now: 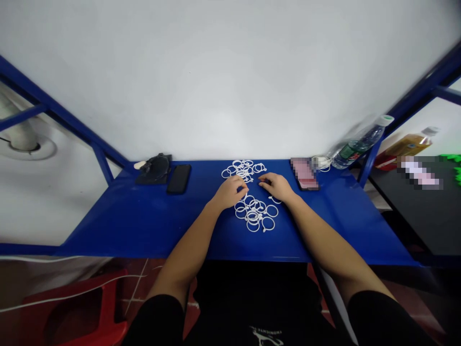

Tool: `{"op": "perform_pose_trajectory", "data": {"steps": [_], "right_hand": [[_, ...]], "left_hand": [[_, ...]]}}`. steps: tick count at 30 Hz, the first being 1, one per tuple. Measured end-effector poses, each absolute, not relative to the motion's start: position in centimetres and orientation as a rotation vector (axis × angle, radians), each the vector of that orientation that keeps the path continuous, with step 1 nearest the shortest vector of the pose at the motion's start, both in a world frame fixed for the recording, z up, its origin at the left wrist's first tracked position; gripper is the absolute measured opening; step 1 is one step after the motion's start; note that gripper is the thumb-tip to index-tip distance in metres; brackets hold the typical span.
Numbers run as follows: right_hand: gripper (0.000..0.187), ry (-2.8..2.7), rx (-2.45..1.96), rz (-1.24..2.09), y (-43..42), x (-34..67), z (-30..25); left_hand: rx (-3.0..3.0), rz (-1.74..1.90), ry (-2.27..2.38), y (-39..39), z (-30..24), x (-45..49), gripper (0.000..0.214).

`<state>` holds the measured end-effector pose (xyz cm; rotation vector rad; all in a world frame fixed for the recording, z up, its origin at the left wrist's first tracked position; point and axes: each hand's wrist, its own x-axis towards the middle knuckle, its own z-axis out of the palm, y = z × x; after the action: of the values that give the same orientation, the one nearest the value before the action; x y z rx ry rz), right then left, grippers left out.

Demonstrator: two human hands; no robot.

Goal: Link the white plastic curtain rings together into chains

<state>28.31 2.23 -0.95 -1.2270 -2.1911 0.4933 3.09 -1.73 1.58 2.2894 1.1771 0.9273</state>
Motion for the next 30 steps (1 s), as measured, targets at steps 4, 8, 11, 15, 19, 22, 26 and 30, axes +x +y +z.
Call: {"op": "perform_pose_trajectory", "data": {"steps": [4,8,11,15,19,22,26,30], "right_hand": [[0.035,-2.278,-1.476,0.35,2.5,27.0,-0.7],[0.022,-2.36,-1.512,0.29,2.2,25.6,-0.2],[0.021,-2.364,-1.492,0.3,2.0,25.4,0.1],[0.031,-2.396,-1.517,0.287,1.9,25.2,0.3],[0.028,-2.42,-1.517,0.252,1.8,24.8,0.3],[0.027,-2.362,-1.508,0.24,1.5,24.8,0.3],[0.02,-2.212,-1.448,0.24,1.0,25.3,0.2],[0.019,-2.009,-1.356,0.216,0.6,26.4,0.0]], "left_hand": [[2.194,0.693,1.162,-2.2,1.4,3.5,0.012],[2.11,0.632,1.196,-2.5,1.2,4.0,0.014],[2.161,0.724,1.303,-2.1,0.9,4.0,0.012],[2.21,0.784,1.423,-1.3,0.0,3.8,0.012],[2.264,0.829,1.406,-0.9,-0.8,3.7,0.01],[2.344,0.903,1.373,-0.8,-1.1,3.5,0.012],[2.383,0.873,1.412,-0.8,-1.2,3.3,0.021],[2.406,0.86,1.445,-0.8,-1.3,3.4,0.03]]}}
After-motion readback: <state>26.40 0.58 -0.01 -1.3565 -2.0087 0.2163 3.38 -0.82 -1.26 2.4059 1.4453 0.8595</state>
